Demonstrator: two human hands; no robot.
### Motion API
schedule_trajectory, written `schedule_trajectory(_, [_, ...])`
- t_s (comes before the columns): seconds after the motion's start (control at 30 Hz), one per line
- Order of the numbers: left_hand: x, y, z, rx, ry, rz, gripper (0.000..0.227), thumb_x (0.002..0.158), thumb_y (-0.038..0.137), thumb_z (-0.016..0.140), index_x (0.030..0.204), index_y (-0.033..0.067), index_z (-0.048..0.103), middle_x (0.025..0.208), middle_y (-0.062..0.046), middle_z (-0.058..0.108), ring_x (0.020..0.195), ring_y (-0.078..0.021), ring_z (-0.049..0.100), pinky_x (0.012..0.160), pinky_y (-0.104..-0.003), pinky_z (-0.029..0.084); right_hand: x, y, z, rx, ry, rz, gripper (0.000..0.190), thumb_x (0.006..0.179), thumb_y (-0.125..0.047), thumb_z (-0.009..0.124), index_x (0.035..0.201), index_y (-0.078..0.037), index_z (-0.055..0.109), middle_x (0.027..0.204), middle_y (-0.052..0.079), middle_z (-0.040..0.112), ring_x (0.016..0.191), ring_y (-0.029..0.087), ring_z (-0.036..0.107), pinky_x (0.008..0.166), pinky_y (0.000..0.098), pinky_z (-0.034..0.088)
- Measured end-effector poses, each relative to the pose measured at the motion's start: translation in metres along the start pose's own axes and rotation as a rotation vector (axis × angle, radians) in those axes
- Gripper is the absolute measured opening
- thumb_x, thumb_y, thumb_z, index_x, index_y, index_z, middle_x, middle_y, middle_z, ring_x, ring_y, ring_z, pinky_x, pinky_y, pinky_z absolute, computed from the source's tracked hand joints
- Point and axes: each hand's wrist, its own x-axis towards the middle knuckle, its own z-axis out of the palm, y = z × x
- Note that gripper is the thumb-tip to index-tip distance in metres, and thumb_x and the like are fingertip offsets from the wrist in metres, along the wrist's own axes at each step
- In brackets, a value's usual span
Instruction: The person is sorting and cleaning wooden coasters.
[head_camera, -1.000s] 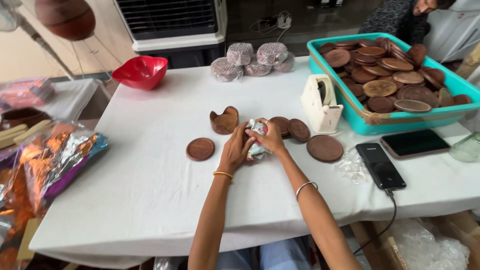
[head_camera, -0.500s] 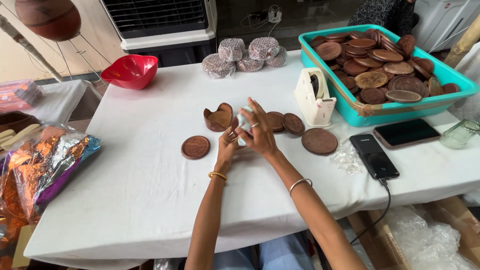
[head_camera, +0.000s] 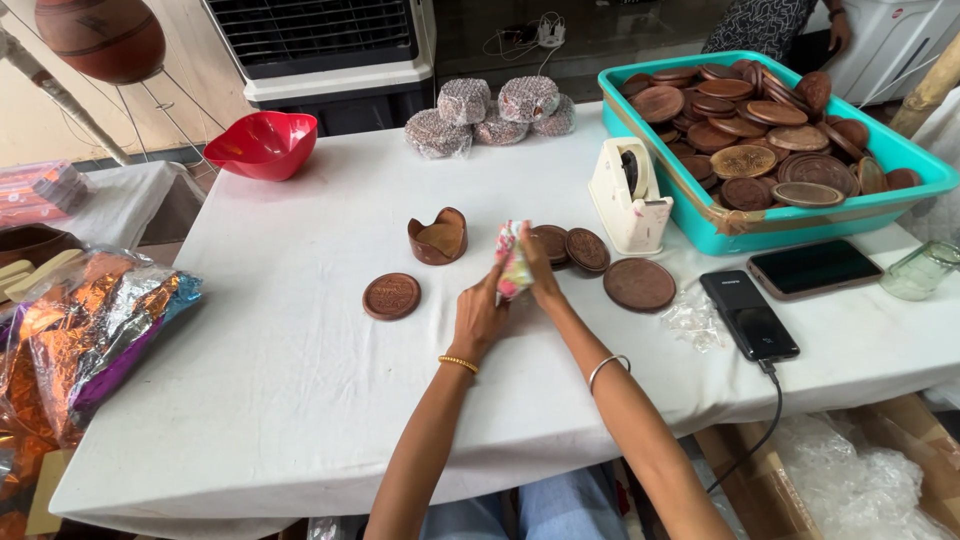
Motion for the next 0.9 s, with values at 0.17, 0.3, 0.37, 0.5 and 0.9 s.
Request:
schedule_trajectory(0.17, [-0.010,-0.080,0.034,-0.165,0.033,-0.284,0.033,0.087,0.015,0.057,0.117,0.0038,0.067,0.079,-0.017,0.074,0.069,-0.0353,0.074,0.062,-0.045,0.057,-0.052,-0.074,0.075,-0.646,-0.093,-0.595,0.080,0.106,-0.063,0.038,0.158,-0.002,0.034,0.156,0.028,0.034,0.137,0.043,0.039,0.116,0.0549,0.031])
schedule_trajectory(0.3, [-0.006,-0.072,0.023,-0.181,0.117,-0.122,0.012,0.083,0.010,0.072,0.091,0.0030,0.068,0.074,-0.017,0.073,0.067,-0.0367,0.073,0.061,-0.044,0.057,-0.063,-0.099,0.089,-0.895,0.016,-0.781,0.059,0.114,-0.046,0.023,0.145,-0.012,0.061,0.162,0.024,0.038,0.150,0.048,0.032,0.125,0.0589,0.023])
schedule_trajectory(0.37, [-0.010,-0.082,0.039,-0.121,0.033,-0.112,0.010,0.082,0.008,0.071,0.091,0.0043,0.068,0.078,-0.017,0.074,0.070,-0.0352,0.074,0.065,-0.044,0.059,-0.056,-0.093,0.070,-0.864,0.117,-0.769,0.057,0.114,-0.045,0.025,0.131,-0.011,0.067,0.153,0.024,0.048,0.144,0.044,0.043,0.122,0.0568,0.030])
schedule_trajectory(0.5, [-0.008,-0.040,0.019,0.070,-0.048,0.146,0.034,0.079,0.003,0.066,0.113,0.0010,0.062,0.098,-0.019,0.073,0.079,-0.0390,0.071,0.070,-0.048,0.058,-0.029,-0.064,0.034,-0.464,0.251,-0.483,0.067,0.111,-0.054,0.028,0.101,-0.008,0.076,0.112,0.017,0.077,0.098,0.027,0.077,0.106,0.0427,0.057])
schedule_trajectory(0.9, [-0.002,-0.014,0.006,0.039,0.105,0.167,0.058,0.088,0.002,0.070,0.143,0.0037,0.055,0.106,-0.021,0.074,0.083,-0.0388,0.071,0.069,-0.047,0.059,0.057,0.092,-0.001,0.752,-0.028,-0.136,0.075,0.116,-0.072,0.054,0.131,0.002,0.056,0.117,0.016,0.051,0.113,0.031,0.051,0.101,0.0453,0.047])
